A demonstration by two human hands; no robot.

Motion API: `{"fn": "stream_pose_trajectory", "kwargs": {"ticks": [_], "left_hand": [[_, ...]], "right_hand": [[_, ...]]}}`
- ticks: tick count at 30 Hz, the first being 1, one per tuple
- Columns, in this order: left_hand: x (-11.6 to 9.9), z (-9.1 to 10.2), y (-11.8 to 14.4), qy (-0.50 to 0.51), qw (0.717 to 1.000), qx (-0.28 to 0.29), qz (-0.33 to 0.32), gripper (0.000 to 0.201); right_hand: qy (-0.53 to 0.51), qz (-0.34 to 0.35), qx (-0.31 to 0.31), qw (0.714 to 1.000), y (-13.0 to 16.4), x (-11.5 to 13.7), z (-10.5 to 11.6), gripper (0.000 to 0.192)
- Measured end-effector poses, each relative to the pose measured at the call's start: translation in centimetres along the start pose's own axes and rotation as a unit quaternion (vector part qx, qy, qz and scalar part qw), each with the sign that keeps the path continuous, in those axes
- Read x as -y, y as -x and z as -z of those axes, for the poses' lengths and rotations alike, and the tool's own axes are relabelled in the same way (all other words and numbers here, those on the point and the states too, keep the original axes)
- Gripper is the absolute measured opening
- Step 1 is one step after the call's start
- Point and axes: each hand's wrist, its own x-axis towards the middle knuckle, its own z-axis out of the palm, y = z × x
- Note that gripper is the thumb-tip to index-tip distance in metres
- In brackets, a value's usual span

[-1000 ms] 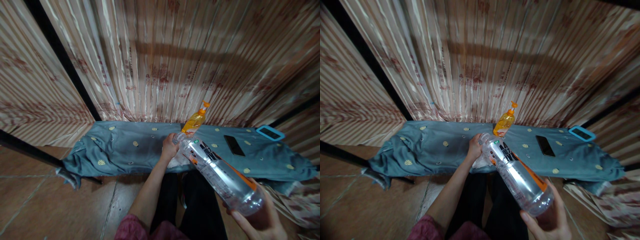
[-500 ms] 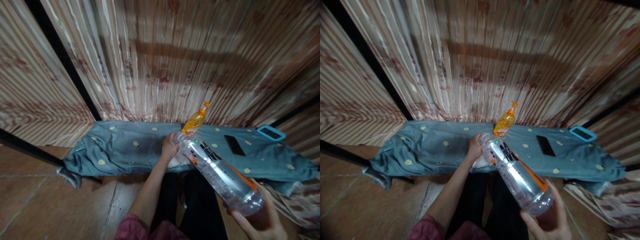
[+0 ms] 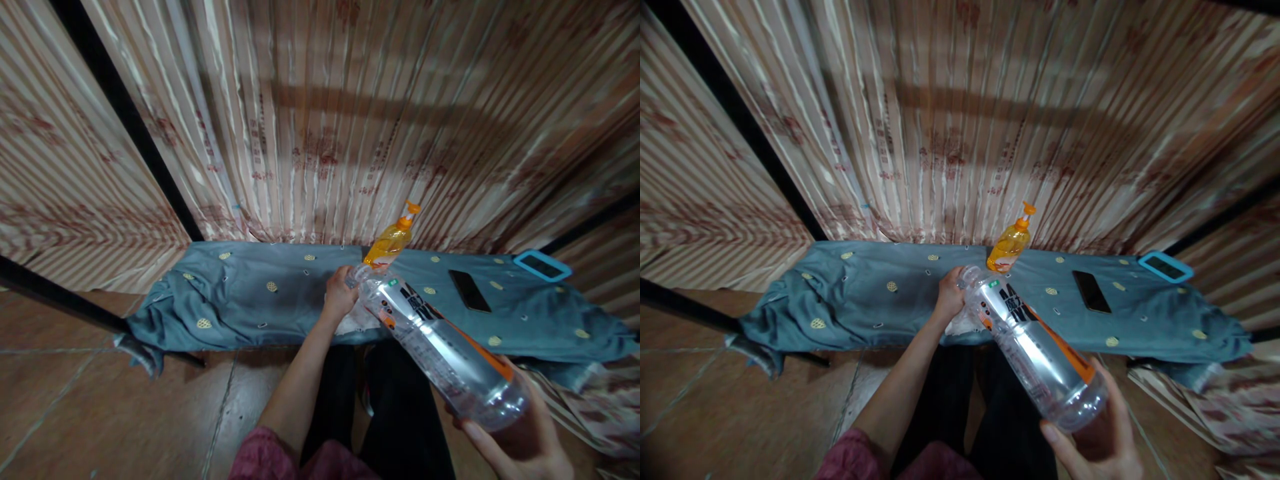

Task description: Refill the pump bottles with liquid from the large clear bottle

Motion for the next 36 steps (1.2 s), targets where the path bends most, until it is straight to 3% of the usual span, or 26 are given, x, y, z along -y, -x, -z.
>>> {"fn": "stream_pose_trajectory", "kwargs": {"ticks": [8,12,17,23,27,30,36], "left_hand": [[0.1,0.0,0.0,0.010,1.000,-0.005,-0.007,0.023],[0.1,-0.1,0.0,0.010,1.000,-0.008,0.004,0.025],[0.2,-0.1,0.0,0.009,1.000,-0.008,0.007,0.024],[0.1,-0.1,0.0,0.008,1.000,-0.006,0.001,0.023],[0.0,0.0,0.0,0.002,1.000,-0.006,0.005,0.024],[-0.1,0.1,0.0,0.002,1.000,-0.008,0.007,0.024],[-0.2,0.2,0.0,0.002,1.000,-0.006,0.006,0.022]], "right_hand": [[0.065,0.050,0.021,0.996,-2.2,-3.7,2.4,0.115],[0.050,0.042,0.015,0.998,-1.1,-1.7,1.1,0.115],[0.048,0.035,-0.037,0.998,0.7,1.6,-0.7,0.113],[0.044,0.038,0.035,0.998,-1.3,-1.2,1.3,0.115],[0.023,0.047,-0.001,0.999,-1.8,-2.9,1.5,0.114],[-0.016,0.042,-0.024,0.999,-0.9,-2.0,0.6,0.116],[0.025,0.018,-0.014,0.999,0.6,1.3,-0.5,0.116]]}}
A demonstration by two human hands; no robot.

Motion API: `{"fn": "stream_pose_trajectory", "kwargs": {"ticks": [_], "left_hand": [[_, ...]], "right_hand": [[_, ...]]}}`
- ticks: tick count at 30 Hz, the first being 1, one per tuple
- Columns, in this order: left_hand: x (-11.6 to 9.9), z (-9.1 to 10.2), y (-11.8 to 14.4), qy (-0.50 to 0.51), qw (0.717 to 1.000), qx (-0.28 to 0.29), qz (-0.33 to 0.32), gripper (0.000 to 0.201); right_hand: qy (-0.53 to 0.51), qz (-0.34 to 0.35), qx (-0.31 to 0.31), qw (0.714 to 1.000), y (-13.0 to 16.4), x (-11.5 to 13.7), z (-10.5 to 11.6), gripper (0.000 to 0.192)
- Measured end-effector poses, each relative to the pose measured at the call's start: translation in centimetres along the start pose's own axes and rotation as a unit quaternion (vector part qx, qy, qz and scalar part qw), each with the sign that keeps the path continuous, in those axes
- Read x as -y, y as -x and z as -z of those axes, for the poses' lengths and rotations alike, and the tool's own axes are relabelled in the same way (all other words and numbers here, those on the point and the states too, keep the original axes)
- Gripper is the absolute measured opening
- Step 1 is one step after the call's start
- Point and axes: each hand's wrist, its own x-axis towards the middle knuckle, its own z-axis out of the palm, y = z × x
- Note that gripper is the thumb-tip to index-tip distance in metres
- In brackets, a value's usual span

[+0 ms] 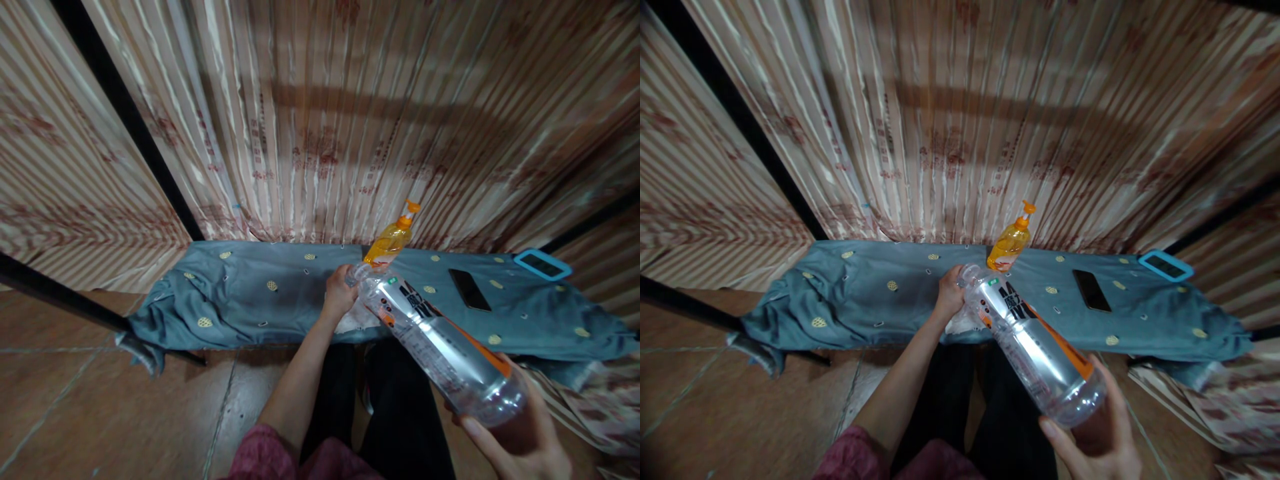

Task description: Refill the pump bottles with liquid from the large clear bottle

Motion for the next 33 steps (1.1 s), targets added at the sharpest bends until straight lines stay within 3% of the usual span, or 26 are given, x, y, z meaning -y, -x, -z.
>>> {"fn": "stream_pose_trajectory", "kwargs": {"ticks": [7,14,25,33], "left_hand": [[-0.1,0.0,0.0,0.003,1.000,0.004,0.003,0.022],[0.0,-0.1,-0.1,0.004,1.000,0.003,-0.002,0.024],[-0.2,0.0,0.0,0.008,1.000,0.004,0.006,0.023],[0.0,-0.2,0.0,0.021,1.000,-0.001,0.001,0.024]], "right_hand": [[-0.030,-0.027,0.005,0.999,-0.1,0.3,-0.1,0.126],[-0.029,-0.013,0.016,0.999,-0.2,-0.1,0.1,0.118],[0.121,0.110,0.008,0.987,-2.7,-4.0,2.8,0.099],[0.023,0.042,0.049,0.998,-2.0,-3.0,2.0,0.115]]}}
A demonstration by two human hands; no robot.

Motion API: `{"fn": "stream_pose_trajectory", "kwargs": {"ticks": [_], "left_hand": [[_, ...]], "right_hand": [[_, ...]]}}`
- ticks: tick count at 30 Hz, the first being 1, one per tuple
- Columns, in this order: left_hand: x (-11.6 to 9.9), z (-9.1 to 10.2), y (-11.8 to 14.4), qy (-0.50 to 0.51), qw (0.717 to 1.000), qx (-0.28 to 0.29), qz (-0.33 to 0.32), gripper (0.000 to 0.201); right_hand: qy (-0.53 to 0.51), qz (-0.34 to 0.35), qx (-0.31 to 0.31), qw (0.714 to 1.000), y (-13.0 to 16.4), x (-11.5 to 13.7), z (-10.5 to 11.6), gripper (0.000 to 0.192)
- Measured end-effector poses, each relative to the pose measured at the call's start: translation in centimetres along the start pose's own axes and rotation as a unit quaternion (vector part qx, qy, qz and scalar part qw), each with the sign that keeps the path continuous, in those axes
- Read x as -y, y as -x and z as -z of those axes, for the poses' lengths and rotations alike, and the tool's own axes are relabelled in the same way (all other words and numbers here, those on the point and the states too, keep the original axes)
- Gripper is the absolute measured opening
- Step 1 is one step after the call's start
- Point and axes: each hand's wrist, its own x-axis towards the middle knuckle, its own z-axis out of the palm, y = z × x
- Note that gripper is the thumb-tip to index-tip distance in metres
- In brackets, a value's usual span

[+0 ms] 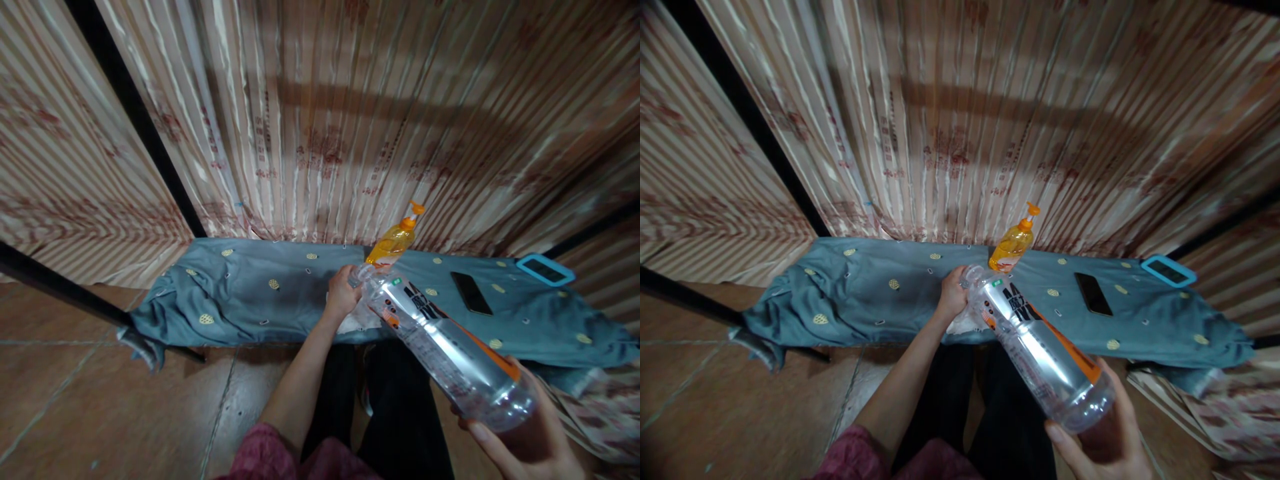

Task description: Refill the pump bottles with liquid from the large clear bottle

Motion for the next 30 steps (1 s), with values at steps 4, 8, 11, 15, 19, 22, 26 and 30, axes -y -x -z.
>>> {"fn": "stream_pose_trajectory", "kwargs": {"ticks": [4,8,11,15,19,22,26,30], "left_hand": [[-0.1,0.1,0.0,0.002,1.000,0.001,0.003,0.025],[-0.2,0.1,0.0,-0.004,1.000,-0.003,0.006,0.027],[-0.2,0.1,0.1,-0.009,1.000,0.000,0.006,0.024],[-0.2,0.1,0.1,-0.009,1.000,0.004,0.009,0.025],[-0.2,0.2,0.1,-0.007,1.000,0.004,0.014,0.025],[-0.2,0.2,0.1,0.005,1.000,0.002,0.010,0.026],[-0.2,0.2,0.2,0.007,1.000,0.003,0.010,0.025],[-0.2,0.1,0.2,0.002,1.000,-0.001,0.011,0.027]], "right_hand": [[-0.002,-0.001,-0.010,1.000,0.0,-0.1,0.1,0.115],[-0.008,-0.001,-0.005,1.000,-0.3,-0.7,0.4,0.115],[-0.028,-0.020,-0.012,0.999,-0.5,-0.9,0.3,0.117],[-0.042,-0.031,-0.015,0.999,-0.1,0.4,-0.4,0.124],[-0.060,-0.056,-0.043,0.996,0.6,2.6,-1.3,0.120],[-0.057,-0.049,-0.034,0.997,0.7,3.0,-1.4,0.126],[-0.044,-0.029,-0.041,0.998,0.2,1.5,-0.9,0.117],[-0.040,-0.036,-0.012,0.998,-0.3,-0.2,-0.2,0.124]]}}
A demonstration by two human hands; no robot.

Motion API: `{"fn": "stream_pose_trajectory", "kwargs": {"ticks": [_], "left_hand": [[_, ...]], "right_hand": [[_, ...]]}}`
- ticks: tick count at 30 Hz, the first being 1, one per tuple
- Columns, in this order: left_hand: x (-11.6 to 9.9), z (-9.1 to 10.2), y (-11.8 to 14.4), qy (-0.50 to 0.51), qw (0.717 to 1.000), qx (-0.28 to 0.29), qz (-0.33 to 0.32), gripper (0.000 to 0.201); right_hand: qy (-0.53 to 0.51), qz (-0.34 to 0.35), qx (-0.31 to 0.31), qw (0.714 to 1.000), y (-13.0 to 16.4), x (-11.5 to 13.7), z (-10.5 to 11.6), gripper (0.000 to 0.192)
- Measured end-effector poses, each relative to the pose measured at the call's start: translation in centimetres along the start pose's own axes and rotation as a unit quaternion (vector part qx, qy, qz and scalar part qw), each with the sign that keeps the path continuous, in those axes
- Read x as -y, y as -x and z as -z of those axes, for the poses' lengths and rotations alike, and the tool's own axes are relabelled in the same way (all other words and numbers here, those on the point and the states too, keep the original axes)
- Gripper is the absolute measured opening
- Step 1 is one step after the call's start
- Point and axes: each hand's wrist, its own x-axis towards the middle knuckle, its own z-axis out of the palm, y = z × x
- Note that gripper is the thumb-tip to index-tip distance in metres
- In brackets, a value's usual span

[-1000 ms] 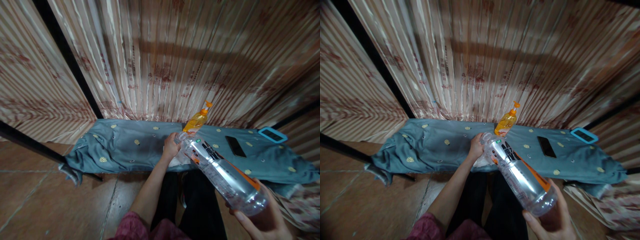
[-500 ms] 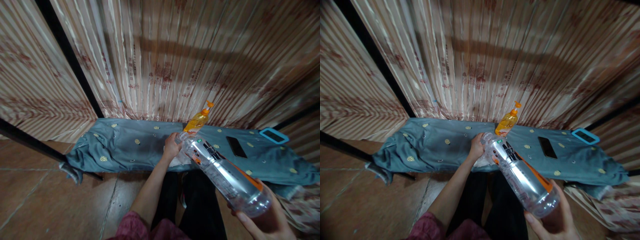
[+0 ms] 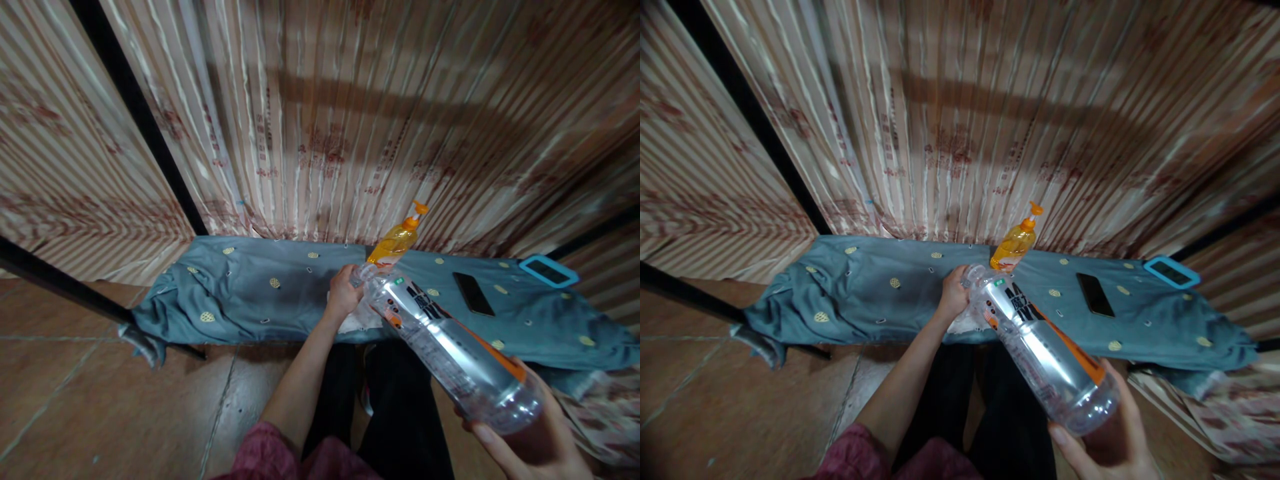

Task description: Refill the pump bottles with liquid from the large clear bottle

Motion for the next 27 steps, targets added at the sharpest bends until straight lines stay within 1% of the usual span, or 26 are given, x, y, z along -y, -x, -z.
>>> {"fn": "stream_pose_trajectory", "kwargs": {"ticks": [1,5,8,16,19,21,23,27], "left_hand": [[0.0,0.0,0.0,0.000,1.000,0.000,-0.001,0.027],[0.1,0.0,0.0,0.001,1.000,0.005,-0.005,0.028],[0.1,0.0,0.0,-0.003,1.000,0.007,-0.010,0.027],[0.3,-0.2,-0.2,-0.001,1.000,-0.003,-0.006,0.026],[0.3,-0.2,-0.2,0.003,1.000,-0.003,-0.004,0.027],[0.4,-0.2,-0.2,0.007,1.000,-0.003,-0.008,0.026],[0.4,-0.2,-0.2,0.008,1.000,-0.005,-0.011,0.025],[0.4,-0.1,-0.2,0.003,1.000,-0.002,-0.008,0.026]], "right_hand": [[-0.001,-0.008,0.005,1.000,0.0,-0.1,0.1,0.124],[-0.013,-0.006,-0.016,1.000,0.3,0.3,-0.3,0.121],[-0.023,-0.006,-0.014,1.000,0.4,0.4,-0.4,0.121],[0.015,0.022,0.008,1.000,-0.5,-1.8,1.0,0.113],[0.022,0.021,0.011,0.999,-0.2,-1.2,0.6,0.116],[0.016,0.015,0.002,1.000,0.2,-0.4,0.0,0.118],[0.003,0.015,-0.013,1.000,0.6,0.0,-0.5,0.113],[-0.011,0.063,-0.041,0.997,0.6,-0.4,-0.8,0.109]]}}
